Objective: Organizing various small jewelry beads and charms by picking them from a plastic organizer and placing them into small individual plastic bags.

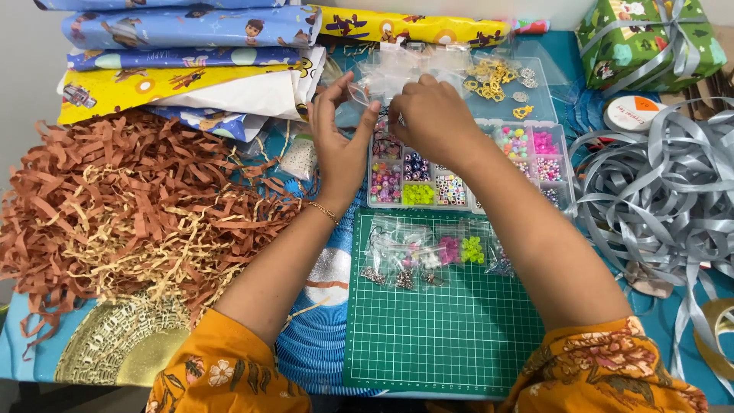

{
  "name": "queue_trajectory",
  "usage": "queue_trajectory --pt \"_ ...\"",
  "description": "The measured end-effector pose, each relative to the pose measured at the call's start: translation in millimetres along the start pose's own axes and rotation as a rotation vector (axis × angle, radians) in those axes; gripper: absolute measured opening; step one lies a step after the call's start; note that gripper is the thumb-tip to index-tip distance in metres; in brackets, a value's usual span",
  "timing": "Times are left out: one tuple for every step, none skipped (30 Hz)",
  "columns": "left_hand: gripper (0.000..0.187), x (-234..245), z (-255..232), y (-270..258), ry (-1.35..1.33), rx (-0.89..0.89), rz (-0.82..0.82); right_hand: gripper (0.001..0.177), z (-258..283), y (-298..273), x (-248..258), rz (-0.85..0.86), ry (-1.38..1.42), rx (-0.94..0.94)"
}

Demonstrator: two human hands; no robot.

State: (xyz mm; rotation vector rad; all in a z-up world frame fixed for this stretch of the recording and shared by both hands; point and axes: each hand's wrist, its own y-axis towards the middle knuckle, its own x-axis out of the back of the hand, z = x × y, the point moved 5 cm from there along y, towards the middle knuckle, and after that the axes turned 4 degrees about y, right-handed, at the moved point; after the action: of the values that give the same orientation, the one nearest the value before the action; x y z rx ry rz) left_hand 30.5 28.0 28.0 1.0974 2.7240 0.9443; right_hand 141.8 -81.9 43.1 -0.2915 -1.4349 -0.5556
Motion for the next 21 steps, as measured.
queue_trajectory --pt "0.043 -2 2 -2 -0.001 -0.001 0.000 0.014 8 -10 8 -0.001 -0.001 0.000" --pt "0.044 -5 4 -4 -0.032 0.003 0.027 0.012 15 -21 15 0.028 0.012 0.003" --pt "0.046 -8 7 -6 -0.065 0.008 0.053 0.009 23 -31 22 0.058 0.024 0.007" --pt "0.046 -8 7 -8 -0.066 0.007 0.051 0.009 28 -38 23 0.057 0.023 0.007" --pt "0.047 -10 7 -10 -0.055 -0.005 0.074 0.012 33 -44 21 0.115 0.046 0.003" --pt "0.047 -12 6 -12 -0.043 -0.018 0.097 0.014 37 -51 19 0.173 0.070 -0.001" --pt "0.047 -13 8 -13 -0.042 -0.017 0.097 0.014 38 -56 16 0.173 0.072 -0.001" --pt "0.047 -16 10 -15 -0.028 -0.041 0.110 0.016 40 -60 12 0.180 0.067 0.016" --pt "0.046 -17 11 -18 -0.013 -0.061 0.122 0.018 42 -65 8 0.190 0.064 0.034" --pt "0.046 -17 12 -19 -0.011 -0.058 0.123 0.018 43 -66 7 0.193 0.067 0.035" --pt "0.047 -19 10 -21 0.016 -0.091 0.149 0.019 43 -68 7 0.190 0.085 0.040" --pt "0.047 -22 9 -22 0.042 -0.124 0.176 0.020 43 -70 7 0.188 0.104 0.046" --pt "0.047 -21 7 -22 0.038 -0.119 0.173 0.020 43 -71 8 0.193 0.100 0.046" --pt "0.046 -20 4 -22 0.046 -0.136 0.174 0.022 43 -72 10 0.197 0.113 0.050" --pt "0.045 -17 1 -22 0.060 -0.157 0.175 0.023 45 -72 12 0.196 0.130 0.056" --pt "0.045 -18 1 -22 0.061 -0.155 0.172 0.023 41 -72 4 0.197 0.130 0.059" --pt "0.045 -18 1 -22 0.069 -0.165 0.172 0.022 39 -71 -3 0.183 0.125 0.076" --pt "0.046 -18 2 -22 0.076 -0.175 0.171 0.022 36 -70 -10 0.168 0.121 0.093" --pt "0.046 -18 3 -22 0.078 -0.177 0.173 0.022 37 -70 -7 0.166 0.123 0.093" --pt "0.046 -18 4 -22 0.079 -0.173 0.170 0.022 38 -69 -4 0.171 0.132 0.093" --pt "0.046 -19 5 -22 0.079 -0.170 0.168 0.022 39 -69 -1 0.175 0.140 0.093"
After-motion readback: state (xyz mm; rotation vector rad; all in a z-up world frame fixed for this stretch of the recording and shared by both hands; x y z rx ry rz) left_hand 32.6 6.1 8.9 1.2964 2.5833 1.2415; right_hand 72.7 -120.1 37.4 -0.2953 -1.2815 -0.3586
